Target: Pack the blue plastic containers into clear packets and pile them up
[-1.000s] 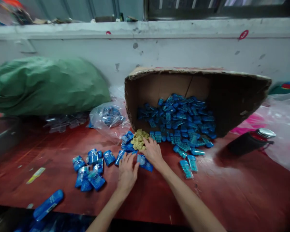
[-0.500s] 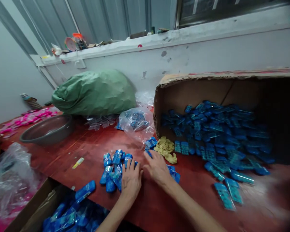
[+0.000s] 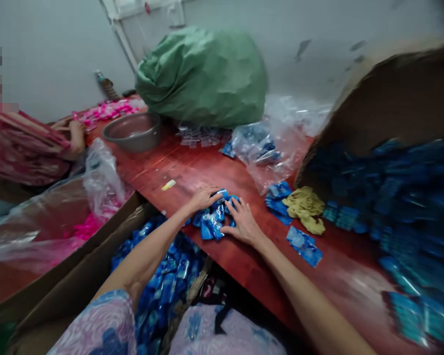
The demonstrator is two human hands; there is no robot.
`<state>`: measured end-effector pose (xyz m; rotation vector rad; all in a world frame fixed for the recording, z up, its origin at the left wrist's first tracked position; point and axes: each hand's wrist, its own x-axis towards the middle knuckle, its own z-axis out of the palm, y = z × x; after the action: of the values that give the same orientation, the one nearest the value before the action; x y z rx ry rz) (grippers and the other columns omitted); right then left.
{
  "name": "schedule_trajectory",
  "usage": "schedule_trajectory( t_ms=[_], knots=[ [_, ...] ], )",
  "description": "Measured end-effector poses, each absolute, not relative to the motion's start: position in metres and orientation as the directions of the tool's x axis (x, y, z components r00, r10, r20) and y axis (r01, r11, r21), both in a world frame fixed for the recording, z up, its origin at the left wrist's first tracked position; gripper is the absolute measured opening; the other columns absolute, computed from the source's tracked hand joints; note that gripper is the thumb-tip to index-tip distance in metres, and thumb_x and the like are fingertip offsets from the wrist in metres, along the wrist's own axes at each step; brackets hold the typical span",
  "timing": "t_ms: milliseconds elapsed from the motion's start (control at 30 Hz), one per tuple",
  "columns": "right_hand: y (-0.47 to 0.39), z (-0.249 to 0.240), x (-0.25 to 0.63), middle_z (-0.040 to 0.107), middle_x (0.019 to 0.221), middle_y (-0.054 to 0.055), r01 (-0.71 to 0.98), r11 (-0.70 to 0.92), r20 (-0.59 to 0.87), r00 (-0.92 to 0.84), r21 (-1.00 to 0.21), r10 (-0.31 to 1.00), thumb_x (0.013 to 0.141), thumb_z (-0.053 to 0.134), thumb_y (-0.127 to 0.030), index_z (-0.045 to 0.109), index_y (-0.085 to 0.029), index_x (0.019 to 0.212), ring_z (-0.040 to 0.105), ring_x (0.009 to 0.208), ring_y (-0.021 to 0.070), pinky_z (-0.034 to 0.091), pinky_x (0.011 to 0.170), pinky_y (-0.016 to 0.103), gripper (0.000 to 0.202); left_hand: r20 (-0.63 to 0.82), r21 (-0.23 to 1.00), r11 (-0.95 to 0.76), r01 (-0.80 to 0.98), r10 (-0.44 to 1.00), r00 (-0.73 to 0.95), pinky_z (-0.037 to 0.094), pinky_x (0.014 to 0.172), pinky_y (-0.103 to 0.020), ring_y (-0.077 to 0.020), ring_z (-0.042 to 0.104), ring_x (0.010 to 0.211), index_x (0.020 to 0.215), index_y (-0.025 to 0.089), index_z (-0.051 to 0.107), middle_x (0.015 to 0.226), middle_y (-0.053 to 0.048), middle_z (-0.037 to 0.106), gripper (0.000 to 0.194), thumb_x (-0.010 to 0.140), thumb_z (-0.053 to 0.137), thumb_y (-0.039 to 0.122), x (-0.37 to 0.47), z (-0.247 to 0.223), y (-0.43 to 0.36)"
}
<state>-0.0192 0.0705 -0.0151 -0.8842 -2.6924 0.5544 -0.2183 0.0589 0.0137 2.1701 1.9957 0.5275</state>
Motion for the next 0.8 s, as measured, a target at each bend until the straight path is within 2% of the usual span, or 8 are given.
schedule_trajectory(
  t_ms=[167, 333, 433, 500, 600, 667, 733, 800],
  knots=[
    [0.042, -0.015, -0.045, 0.025, 0.14, 0.017, 0.367, 0.807, 0.121, -0.875, -0.463, 0.468, 0.064, 0.05, -0.067, 0.028, -0.018, 0.134, 0.014, 0.128, 0.0363, 0.016, 0.098, 0.057, 0.088, 0.048, 0.348, -0.012, 0.937, 0.999, -0.004, 0.031, 0.098, -0.034, -0.0181, 0.045, 0.114, 0.115, 0.02, 0.051, 0.118, -0.005, 0.057, 0.042, 0.083, 0.036, 0.042, -0.242, 0.018, -0.011],
    [-0.013, -0.007, -0.084, 0.024, 0.14, 0.016, 0.196, 0.839, 0.128, -0.946, -0.508, 0.298, 0.063, 0.051, -0.068, 0.023, -0.023, 0.135, 0.011, 0.128, 0.0372, 0.012, 0.097, 0.061, 0.09, -0.012, 0.308, 0.147, 0.94, 0.989, -0.151, 0.038, 0.092, -0.036, -0.0217, 0.051, 0.108, 0.111, 0.021, 0.055, 0.112, -0.005, 0.062, 0.044, 0.078, 0.042, 0.047, -0.275, 0.034, -0.106],
    [-0.023, 0.0, -0.1, 0.024, 0.14, 0.015, 0.139, 0.836, 0.152, -0.955, -0.531, 0.255, 0.066, 0.049, -0.066, 0.022, -0.022, 0.135, 0.012, 0.129, 0.0344, 0.015, 0.098, 0.059, 0.086, 0.082, 0.298, 0.315, 0.901, 0.932, -0.353, 0.042, 0.087, -0.035, -0.021, 0.056, 0.101, 0.109, 0.018, 0.055, 0.109, -0.007, 0.063, 0.043, 0.08, 0.038, 0.046, -0.29, 0.041, -0.136],
    [-0.012, 0.004, -0.103, 0.026, 0.139, 0.014, 0.181, 0.843, 0.189, -0.931, -0.507, 0.313, 0.073, 0.047, -0.059, 0.026, -0.021, 0.134, 0.014, 0.129, 0.0326, 0.015, 0.099, 0.057, 0.074, 0.165, 0.298, 0.386, 0.873, 0.88, -0.446, 0.043, 0.086, -0.034, -0.0196, 0.056, 0.099, 0.111, 0.015, 0.053, 0.109, -0.01, 0.062, 0.044, 0.083, 0.034, 0.043, -0.299, 0.041, -0.136],
    [0.013, 0.007, -0.096, 0.031, 0.136, 0.015, 0.359, 0.815, 0.238, -0.833, -0.454, 0.499, 0.082, 0.045, -0.04, 0.033, -0.017, 0.131, 0.019, 0.127, 0.0323, 0.017, 0.099, 0.054, 0.055, 0.228, 0.282, 0.378, 0.882, 0.866, -0.445, 0.04, 0.09, -0.034, -0.0191, 0.052, 0.105, 0.114, 0.014, 0.049, 0.113, -0.01, 0.058, 0.044, 0.083, 0.036, 0.041, -0.307, 0.034, -0.106],
    [0.019, 0.008, -0.087, 0.036, 0.131, 0.017, 0.43, 0.785, 0.254, -0.78, -0.446, 0.572, 0.085, 0.041, -0.03, 0.036, -0.012, 0.128, 0.027, 0.123, 0.0301, 0.023, 0.099, 0.049, 0.046, 0.253, 0.27, 0.343, 0.9, 0.877, -0.409, 0.038, 0.092, -0.036, -0.0199, 0.048, 0.11, 0.115, 0.014, 0.049, 0.116, -0.01, 0.056, 0.043, 0.081, 0.04, 0.04, -0.307, 0.028, -0.08],
    [0.007, 0.009, -0.077, 0.044, 0.124, 0.015, 0.382, 0.804, 0.241, -0.817, -0.456, 0.524, 0.087, 0.036, -0.024, 0.041, -0.013, 0.123, 0.04, 0.114, 0.0247, 0.033, 0.094, 0.039, 0.039, 0.27, 0.268, 0.288, 0.919, 0.893, -0.359, 0.037, 0.093, -0.037, -0.0208, 0.047, 0.111, 0.111, 0.015, 0.052, 0.116, -0.009, 0.057, 0.04, 0.08, 0.043, 0.039, -0.299, 0.022, -0.059],
    [-0.021, 0.012, -0.07, 0.055, 0.11, 0.009, 0.213, 0.86, 0.162, -0.934, -0.464, 0.319, 0.086, 0.038, -0.024, 0.048, -0.019, 0.115, 0.051, 0.098, 0.0198, 0.041, 0.084, 0.032, 0.031, 0.297, 0.287, 0.219, 0.932, 0.905, -0.304, 0.037, 0.092, -0.038, -0.0208, 0.05, 0.106, 0.102, 0.015, 0.057, 0.108, -0.009, 0.061, 0.033, 0.08, 0.042, 0.035, -0.284, 0.015, -0.055]
  ],
)
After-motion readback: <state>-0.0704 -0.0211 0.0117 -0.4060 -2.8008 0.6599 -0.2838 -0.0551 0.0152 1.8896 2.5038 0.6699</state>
